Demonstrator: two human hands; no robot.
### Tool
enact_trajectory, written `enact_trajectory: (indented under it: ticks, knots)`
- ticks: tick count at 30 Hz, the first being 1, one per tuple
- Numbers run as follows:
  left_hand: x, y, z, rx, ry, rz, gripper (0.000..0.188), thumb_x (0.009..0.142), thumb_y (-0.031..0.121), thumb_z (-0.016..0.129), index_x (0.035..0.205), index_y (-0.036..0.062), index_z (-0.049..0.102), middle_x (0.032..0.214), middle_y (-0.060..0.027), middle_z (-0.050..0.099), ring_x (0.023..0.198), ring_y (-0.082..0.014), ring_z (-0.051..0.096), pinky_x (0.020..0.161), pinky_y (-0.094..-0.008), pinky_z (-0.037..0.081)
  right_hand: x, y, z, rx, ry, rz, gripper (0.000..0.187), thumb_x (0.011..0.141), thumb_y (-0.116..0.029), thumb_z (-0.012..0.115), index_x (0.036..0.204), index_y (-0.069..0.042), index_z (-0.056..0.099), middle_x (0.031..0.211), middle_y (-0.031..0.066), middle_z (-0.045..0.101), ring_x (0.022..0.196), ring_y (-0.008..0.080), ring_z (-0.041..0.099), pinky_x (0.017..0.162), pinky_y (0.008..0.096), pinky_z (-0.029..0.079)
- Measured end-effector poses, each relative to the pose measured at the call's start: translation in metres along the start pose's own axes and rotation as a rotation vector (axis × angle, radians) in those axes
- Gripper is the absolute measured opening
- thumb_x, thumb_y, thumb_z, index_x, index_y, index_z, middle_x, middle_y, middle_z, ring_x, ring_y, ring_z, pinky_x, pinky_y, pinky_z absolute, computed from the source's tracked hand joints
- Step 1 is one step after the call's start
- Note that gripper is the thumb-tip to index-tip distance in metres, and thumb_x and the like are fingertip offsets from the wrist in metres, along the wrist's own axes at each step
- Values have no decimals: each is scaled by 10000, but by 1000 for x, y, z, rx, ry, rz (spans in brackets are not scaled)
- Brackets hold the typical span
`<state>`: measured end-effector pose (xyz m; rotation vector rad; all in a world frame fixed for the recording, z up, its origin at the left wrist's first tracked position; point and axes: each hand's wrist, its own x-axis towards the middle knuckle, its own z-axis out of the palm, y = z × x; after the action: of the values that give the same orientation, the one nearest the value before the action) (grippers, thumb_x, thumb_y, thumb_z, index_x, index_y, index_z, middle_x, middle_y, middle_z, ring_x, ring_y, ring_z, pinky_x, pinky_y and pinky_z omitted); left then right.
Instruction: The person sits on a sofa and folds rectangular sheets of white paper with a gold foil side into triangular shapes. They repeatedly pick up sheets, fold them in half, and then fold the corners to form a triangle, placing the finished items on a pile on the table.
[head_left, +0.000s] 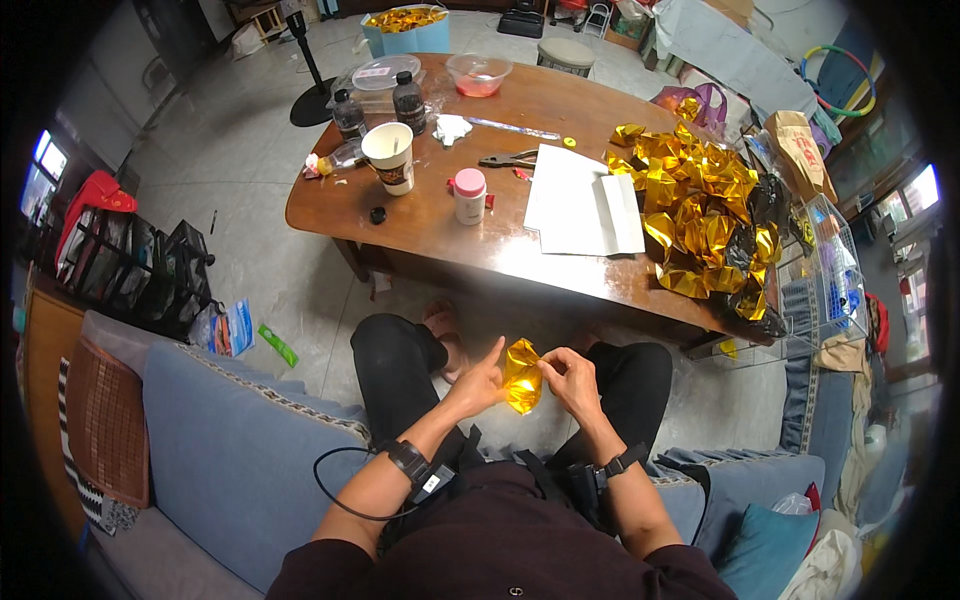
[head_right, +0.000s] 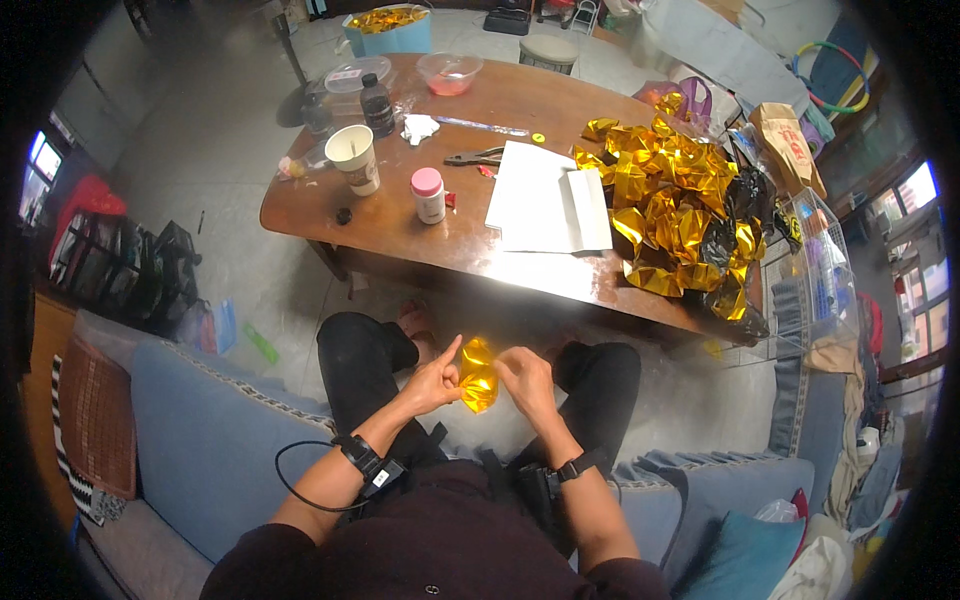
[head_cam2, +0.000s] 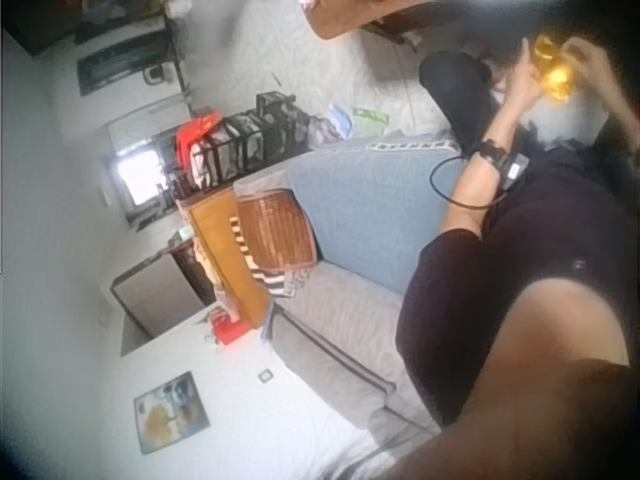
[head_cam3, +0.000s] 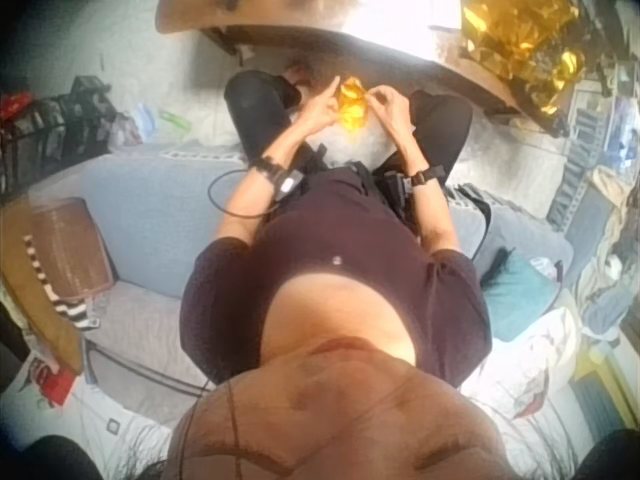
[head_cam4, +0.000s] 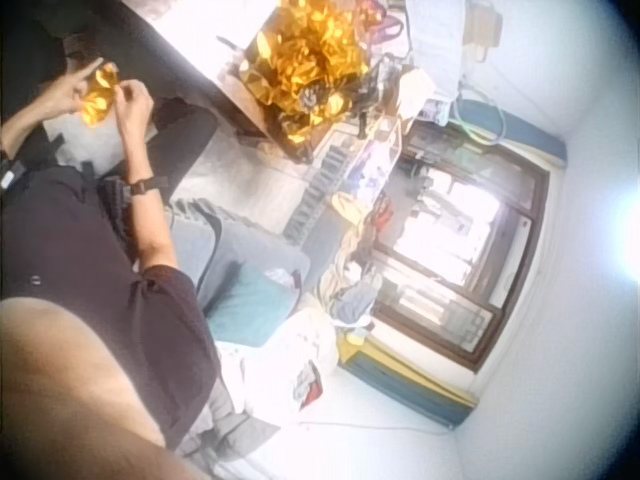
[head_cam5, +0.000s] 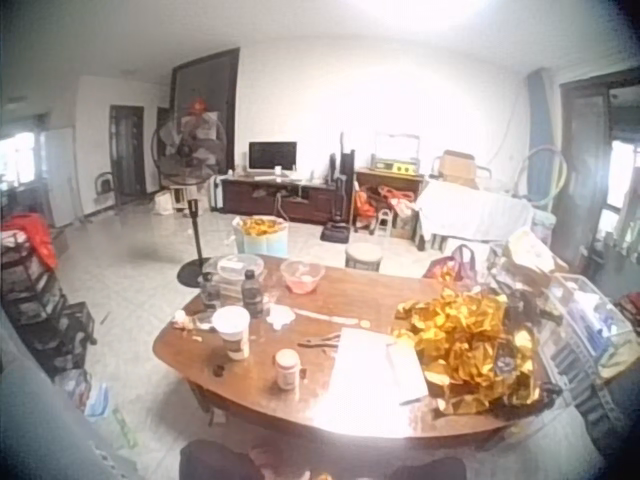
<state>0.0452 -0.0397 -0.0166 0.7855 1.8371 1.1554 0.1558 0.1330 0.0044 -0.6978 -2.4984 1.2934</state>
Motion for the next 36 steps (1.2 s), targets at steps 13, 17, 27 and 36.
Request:
enact_trajectory:
  ticks: [13,17,27,36]
  knots:
    - [25,26,-8,-119,384,166,879,760,15,667,1481,163,186,801,-55,638,683,-119,613,665,-249,513,6,8,-12,388,-23,258,151,816,-140,646,850,7,655,721,39,652,654,114,595,641,261,485]
    - [32,31,-16,-306,344,239,890,769,7,707,1480,130,185,936,-77,620,764,-89,584,644,-207,493,60,9,-111,709,163,232,73,832,-109,646,813,-40,630,618,-20,554,525,71,485,510,193,391]
    - [36,2,14,-416,177,128,814,824,75,679,1472,82,187,969,-101,624,788,-99,585,640,-228,491,146,37,-224,629,666,-45,212,903,-185,588,1009,-2,604,848,54,620,727,119,575,629,223,444]
    - [17,-28,6,-371,133,1,673,847,62,657,1430,81,321,933,-40,630,772,-89,600,644,-225,502,151,59,-112,-133,756,-141,137,804,-119,656,906,-29,668,854,115,648,815,268,593,750,364,460]
